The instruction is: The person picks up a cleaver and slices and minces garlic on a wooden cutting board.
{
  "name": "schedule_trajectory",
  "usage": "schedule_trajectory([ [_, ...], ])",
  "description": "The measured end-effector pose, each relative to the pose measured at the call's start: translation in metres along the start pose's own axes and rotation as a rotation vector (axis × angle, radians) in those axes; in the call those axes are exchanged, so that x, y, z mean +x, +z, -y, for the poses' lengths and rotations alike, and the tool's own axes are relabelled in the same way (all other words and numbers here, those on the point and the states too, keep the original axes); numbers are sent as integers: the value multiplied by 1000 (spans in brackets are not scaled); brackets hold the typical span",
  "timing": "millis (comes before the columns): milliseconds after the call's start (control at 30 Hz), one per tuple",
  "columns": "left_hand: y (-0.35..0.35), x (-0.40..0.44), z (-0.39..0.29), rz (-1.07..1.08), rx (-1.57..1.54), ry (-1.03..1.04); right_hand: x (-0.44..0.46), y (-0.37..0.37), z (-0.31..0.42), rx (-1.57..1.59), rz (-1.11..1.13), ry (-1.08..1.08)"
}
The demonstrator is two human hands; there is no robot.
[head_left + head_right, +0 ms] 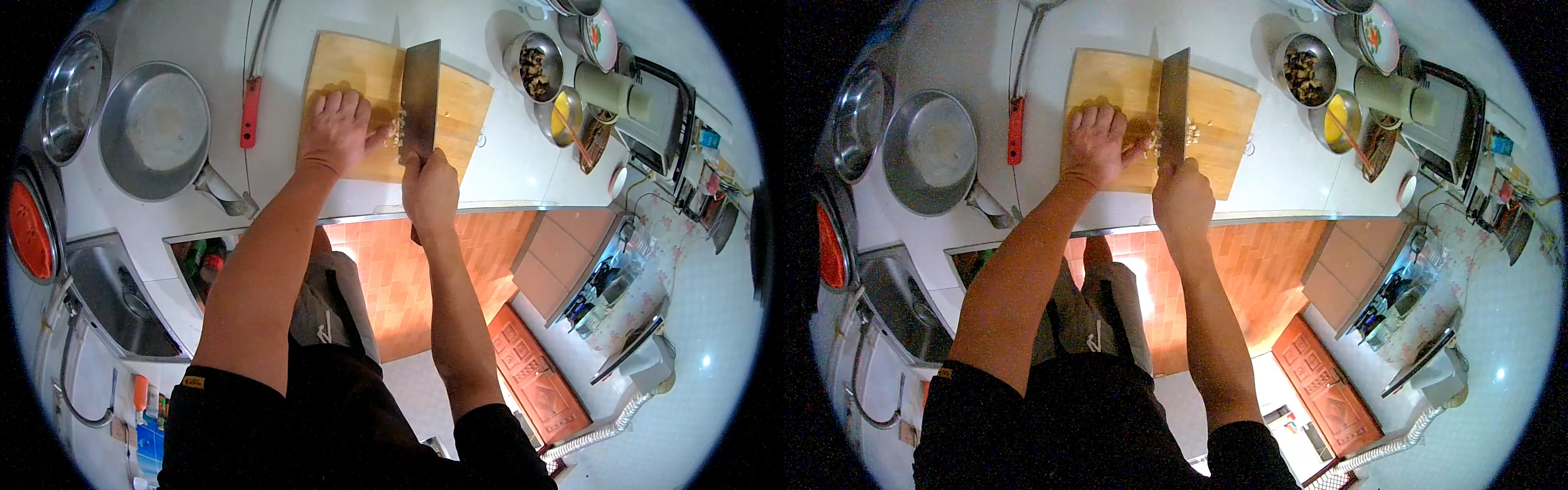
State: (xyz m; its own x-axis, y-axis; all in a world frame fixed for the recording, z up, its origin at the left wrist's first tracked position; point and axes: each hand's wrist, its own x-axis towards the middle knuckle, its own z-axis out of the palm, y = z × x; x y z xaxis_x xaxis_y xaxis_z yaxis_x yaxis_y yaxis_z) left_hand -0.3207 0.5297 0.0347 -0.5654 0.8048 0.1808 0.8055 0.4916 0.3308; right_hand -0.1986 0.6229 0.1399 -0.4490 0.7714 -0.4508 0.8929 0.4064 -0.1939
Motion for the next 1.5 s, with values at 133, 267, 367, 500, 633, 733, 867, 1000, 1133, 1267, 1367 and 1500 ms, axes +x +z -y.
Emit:
schedule_trajectory([
  [133, 0, -1, 0, -4, -21, -1, -2, 2, 2, 21, 5, 24],
  [267, 3, -1, 2, 22, -5, -2, -5, 19, 3, 38, -4, 55],
  [367, 5, -3, 1, 35, -61, -3, -7, 36, -5, 45, -65, 43],
  [500, 0, -1, 1, -6, -75, 5, -4, 25, -8, 6, -49, 28],
  [633, -4, 0, 0, -31, -26, 17, 4, 5, -8, -41, -3, -70],
  [733, 0, 0, 1, 28, -66, 4, 4, 21, -12, -93, -17, 9],
  [867, -2, -3, -2, -38, -54, 26, 3, 12, -17, -76, -12, -50],
  [1000, 0, -1, 1, -30, -83, 15, 8, 13, -13, -129, 28, -44],
  [1133, -1, 1, 1, -90, 5, 38, 10, 18, -16, -138, 23, -35],
  [1267, 3, 4, 1, -72, -53, 35, 16, -9, -11, -147, 3, -155],
  [1367, 2, -1, 0, -28, -51, 21, 14, -7, -13, -163, 38, -168],
  [1500, 3, -1, 1, -4, -36, 26, 8, 24, -22, -46, -33, -106],
])
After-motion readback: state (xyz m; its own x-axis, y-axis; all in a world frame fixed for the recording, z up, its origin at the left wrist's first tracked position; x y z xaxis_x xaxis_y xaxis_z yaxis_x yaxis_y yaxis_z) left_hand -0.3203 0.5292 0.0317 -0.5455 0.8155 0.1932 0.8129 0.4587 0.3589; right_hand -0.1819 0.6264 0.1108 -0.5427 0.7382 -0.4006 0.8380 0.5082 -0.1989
